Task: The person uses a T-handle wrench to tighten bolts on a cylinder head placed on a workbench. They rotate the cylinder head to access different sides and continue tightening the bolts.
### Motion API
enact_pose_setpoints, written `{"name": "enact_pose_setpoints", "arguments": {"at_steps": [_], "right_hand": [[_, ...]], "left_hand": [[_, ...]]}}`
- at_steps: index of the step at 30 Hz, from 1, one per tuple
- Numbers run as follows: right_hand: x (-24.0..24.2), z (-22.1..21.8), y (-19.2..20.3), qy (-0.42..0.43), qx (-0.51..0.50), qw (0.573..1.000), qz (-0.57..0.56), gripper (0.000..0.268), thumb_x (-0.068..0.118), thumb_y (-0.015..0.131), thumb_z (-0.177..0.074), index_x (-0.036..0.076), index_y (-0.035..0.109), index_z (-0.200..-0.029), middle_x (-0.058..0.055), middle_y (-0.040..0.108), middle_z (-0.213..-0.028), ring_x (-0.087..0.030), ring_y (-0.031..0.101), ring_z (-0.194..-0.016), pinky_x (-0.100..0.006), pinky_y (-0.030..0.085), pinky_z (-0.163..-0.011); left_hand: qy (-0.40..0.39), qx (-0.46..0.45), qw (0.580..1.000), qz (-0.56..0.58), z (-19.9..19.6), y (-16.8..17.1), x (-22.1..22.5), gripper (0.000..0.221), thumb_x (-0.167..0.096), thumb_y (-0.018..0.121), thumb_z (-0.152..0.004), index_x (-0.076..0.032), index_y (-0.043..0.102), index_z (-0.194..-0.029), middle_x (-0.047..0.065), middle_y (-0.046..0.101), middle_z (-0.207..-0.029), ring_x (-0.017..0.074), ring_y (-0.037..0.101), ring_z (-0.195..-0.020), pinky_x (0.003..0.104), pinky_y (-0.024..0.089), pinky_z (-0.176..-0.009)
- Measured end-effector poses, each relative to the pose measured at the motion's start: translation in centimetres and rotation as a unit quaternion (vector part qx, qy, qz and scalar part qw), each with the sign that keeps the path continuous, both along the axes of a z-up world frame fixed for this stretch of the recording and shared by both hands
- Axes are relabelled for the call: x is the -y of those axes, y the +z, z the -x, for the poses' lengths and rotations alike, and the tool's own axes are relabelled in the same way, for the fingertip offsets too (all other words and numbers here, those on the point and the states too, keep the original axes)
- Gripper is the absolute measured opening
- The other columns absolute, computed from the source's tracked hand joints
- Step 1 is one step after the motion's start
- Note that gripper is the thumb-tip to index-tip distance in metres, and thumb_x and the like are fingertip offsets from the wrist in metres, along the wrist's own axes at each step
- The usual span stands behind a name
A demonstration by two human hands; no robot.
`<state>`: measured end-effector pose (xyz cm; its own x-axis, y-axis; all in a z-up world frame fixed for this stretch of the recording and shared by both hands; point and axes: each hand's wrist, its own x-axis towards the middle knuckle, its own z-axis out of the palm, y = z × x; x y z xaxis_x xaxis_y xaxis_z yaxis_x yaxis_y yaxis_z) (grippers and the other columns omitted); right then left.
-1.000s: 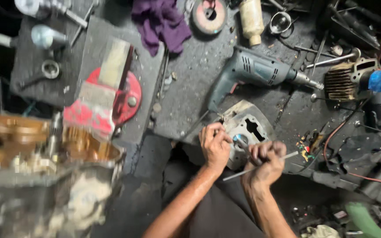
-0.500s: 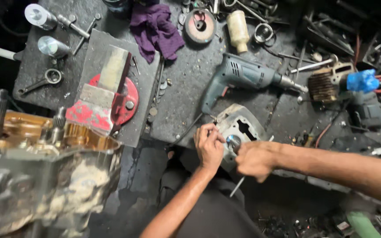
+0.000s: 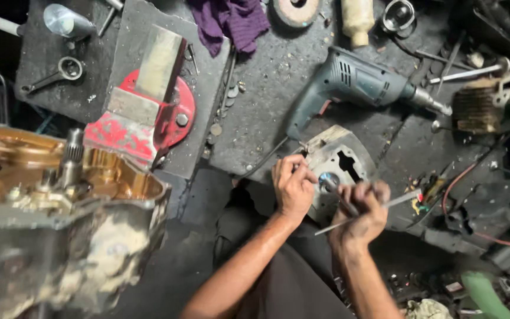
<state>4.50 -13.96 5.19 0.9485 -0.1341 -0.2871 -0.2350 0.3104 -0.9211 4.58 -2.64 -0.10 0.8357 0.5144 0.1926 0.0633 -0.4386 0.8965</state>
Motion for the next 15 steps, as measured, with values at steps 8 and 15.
{"name": "enact_pose_setpoints", "arguments": {"at_steps": [8, 15], "right_hand": [[4.0, -4.6, 9.3, 0.348, 0.409, 0.753, 0.381, 0.054, 0.013, 0.063, -0.071, 0.003, 0.051, -0.123, -0.013, 0.058, -0.121, -0.031, 0.063, -0.111, -0.042, 0.053, -0.101], [0.7, -9.4, 4.2, 0.877, 0.291, 0.162, 0.348, 0.053, 0.011, 0.061, -0.071, 0.003, 0.051, -0.123, -0.013, 0.059, -0.121, -0.029, 0.062, -0.114, -0.041, 0.051, -0.105]], "left_hand": [[-0.005, 0.004, 1.000, 0.002, 0.2, -0.7, 0.1, 0.017, 0.006, 0.062, -0.066, -0.011, 0.063, -0.068, 0.003, 0.061, -0.099, 0.0275, 0.060, -0.095, 0.043, 0.044, -0.085], [-0.005, 0.010, 1.000, 0.000, 0.0, 0.5, 0.0, 0.017, 0.005, 0.063, -0.067, -0.011, 0.061, -0.066, 0.003, 0.061, -0.098, 0.0273, 0.061, -0.095, 0.043, 0.044, -0.085]]}}
